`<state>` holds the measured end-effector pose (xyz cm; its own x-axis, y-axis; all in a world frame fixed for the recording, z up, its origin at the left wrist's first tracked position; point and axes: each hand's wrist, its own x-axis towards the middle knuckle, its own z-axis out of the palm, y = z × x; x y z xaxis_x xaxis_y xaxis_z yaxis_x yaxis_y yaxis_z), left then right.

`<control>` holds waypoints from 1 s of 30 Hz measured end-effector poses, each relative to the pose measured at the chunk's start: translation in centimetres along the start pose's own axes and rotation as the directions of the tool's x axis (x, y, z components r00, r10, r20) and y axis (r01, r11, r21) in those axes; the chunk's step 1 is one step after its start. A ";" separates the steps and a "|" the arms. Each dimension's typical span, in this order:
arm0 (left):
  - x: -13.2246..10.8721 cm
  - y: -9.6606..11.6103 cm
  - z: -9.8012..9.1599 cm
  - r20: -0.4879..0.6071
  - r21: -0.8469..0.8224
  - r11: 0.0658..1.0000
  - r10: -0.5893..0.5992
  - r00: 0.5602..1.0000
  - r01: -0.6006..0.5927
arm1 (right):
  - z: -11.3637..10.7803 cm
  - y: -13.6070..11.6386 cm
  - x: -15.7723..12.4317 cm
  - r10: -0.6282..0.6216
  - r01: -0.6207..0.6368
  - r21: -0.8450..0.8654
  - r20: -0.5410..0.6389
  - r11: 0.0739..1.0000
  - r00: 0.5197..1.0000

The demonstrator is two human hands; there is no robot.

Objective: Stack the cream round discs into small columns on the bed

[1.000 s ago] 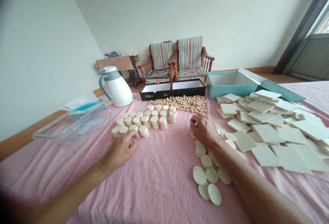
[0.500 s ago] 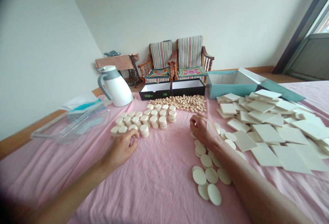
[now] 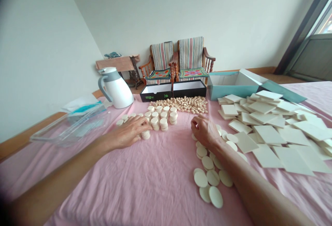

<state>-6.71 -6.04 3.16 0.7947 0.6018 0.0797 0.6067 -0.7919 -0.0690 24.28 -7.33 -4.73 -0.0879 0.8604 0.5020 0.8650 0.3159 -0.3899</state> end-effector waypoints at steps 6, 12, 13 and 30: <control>0.6 -0.1 0.5 0.030 0.012 1.000 0.025 0.999 -0.026 | 0.1 0.2 0.0 0.005 -0.005 -0.008 -0.008 1.000 1.000; 0.7 -0.6 0.8 0.034 0.010 0.999 0.049 0.998 -0.049 | 0.2 0.1 0.0 0.008 -0.008 -0.009 0.008 1.000 1.000; 0.7 -0.7 0.8 0.035 0.010 0.999 0.051 0.998 -0.051 | 0.1 0.1 -0.1 0.012 -0.012 -0.010 0.009 1.000 1.000; 0.4 -0.4 0.7 -0.008 -0.002 0.999 0.040 0.999 -0.040 | -0.3 -0.3 0.1 0.015 -0.015 -0.017 0.003 1.000 1.000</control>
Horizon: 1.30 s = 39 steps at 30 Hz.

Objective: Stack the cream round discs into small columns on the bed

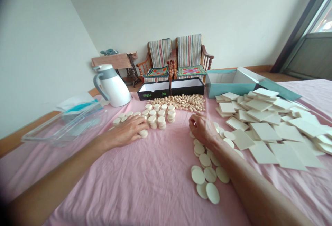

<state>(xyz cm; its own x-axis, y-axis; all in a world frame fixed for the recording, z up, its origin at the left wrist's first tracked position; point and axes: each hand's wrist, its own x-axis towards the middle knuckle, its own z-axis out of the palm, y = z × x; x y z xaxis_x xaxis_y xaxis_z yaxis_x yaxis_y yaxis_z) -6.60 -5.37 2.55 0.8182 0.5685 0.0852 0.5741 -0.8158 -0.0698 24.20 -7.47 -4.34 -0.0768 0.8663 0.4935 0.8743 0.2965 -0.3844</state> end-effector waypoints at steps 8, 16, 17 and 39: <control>1.7 9.0 -0.2 -0.041 -0.346 0.915 0.205 0.978 -0.206 | -0.3 -0.1 0.1 -0.006 0.006 -0.022 -0.004 1.000 1.000; 4.6 14.9 2.8 -0.138 -0.466 0.816 0.317 0.938 -0.344 | -0.4 -0.1 0.1 -0.009 0.009 -0.009 -0.024 1.000 1.000; 4.7 15.0 3.1 -0.149 -0.452 0.816 0.329 0.932 -0.360 | -0.3 0.0 0.1 -0.009 0.009 -0.006 -0.022 1.000 1.000; -1.4 0.2 1.3 -0.322 -0.296 0.876 -0.467 0.824 0.380 | -0.3 -0.2 0.0 0.004 -0.004 -0.016 0.011 1.000 1.000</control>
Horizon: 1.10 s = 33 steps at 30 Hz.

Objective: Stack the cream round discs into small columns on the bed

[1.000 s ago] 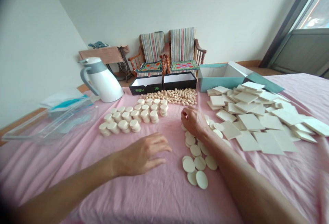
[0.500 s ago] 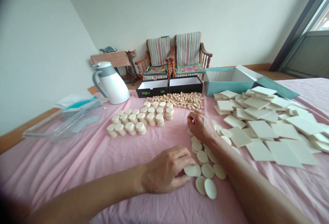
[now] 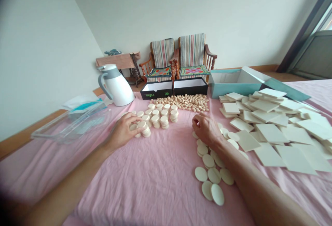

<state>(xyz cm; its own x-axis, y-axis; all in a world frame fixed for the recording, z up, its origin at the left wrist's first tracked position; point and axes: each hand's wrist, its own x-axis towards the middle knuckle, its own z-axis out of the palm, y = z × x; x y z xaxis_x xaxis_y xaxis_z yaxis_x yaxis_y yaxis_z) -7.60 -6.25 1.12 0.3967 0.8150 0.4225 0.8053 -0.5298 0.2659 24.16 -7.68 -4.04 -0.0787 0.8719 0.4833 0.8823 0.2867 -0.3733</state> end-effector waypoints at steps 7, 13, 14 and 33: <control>-0.2 0.3 0.3 0.055 0.072 0.997 0.032 0.998 -0.036 | 0.2 0.2 -0.1 0.006 -0.006 -0.004 0.004 1.000 1.000; -0.2 0.6 0.1 -0.019 0.026 0.998 0.062 0.998 -0.062 | 0.1 0.1 0.0 -0.010 0.010 0.002 -0.021 1.000 1.000; -0.3 0.9 0.1 -0.034 0.007 0.997 0.075 0.997 -0.075 | 0.1 0.1 0.0 -0.012 0.012 0.000 -0.027 1.000 1.000; -2.6 14.7 6.6 0.326 -0.411 0.748 0.655 0.682 -0.522 | 0.3 0.2 0.0 -0.019 0.019 -0.001 -0.022 1.000 1.000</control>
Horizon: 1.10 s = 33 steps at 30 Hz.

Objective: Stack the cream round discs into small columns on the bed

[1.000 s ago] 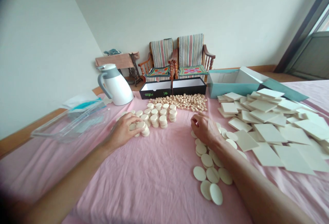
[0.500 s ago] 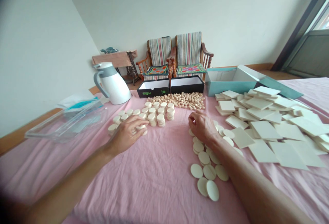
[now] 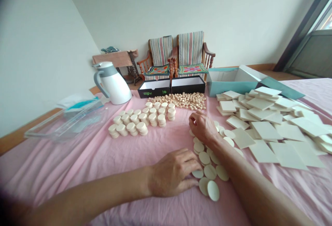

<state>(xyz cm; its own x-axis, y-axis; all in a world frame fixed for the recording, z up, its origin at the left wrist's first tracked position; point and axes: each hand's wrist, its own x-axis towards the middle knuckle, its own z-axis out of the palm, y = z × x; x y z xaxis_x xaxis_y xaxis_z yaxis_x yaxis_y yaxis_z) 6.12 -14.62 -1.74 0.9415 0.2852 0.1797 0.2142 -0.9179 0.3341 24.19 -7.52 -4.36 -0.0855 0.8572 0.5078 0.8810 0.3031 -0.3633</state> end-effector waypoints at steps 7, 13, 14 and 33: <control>-0.3 -0.1 0.0 -0.051 0.006 0.998 -0.066 0.997 0.066 | 0.1 0.0 -0.1 0.009 -0.009 0.011 -0.005 1.000 1.000; -3.2 -2.6 -2.8 -0.219 0.162 0.888 -0.393 0.893 0.430 | 0.0 -0.1 0.0 0.005 -0.005 0.004 0.024 1.000 1.000; -3.7 -3.3 -3.2 -0.248 0.195 0.855 -0.431 0.867 0.481 | 0.0 -0.1 0.0 0.000 0.000 0.003 0.029 1.000 1.000; -5.7 -5.4 -4.3 -0.251 0.385 0.697 -0.552 0.795 0.605 | 0.6 0.2 -0.1 0.017 -0.017 0.026 0.030 0.999 0.999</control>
<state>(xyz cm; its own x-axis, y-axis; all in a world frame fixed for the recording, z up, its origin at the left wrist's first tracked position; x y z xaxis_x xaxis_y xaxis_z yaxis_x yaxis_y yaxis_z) -1.48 -10.11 -0.61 0.5653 0.8026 0.1903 0.8192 -0.5734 -0.0149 24.08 -7.34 -4.92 -0.0849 0.8744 0.4778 0.8697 0.2990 -0.3927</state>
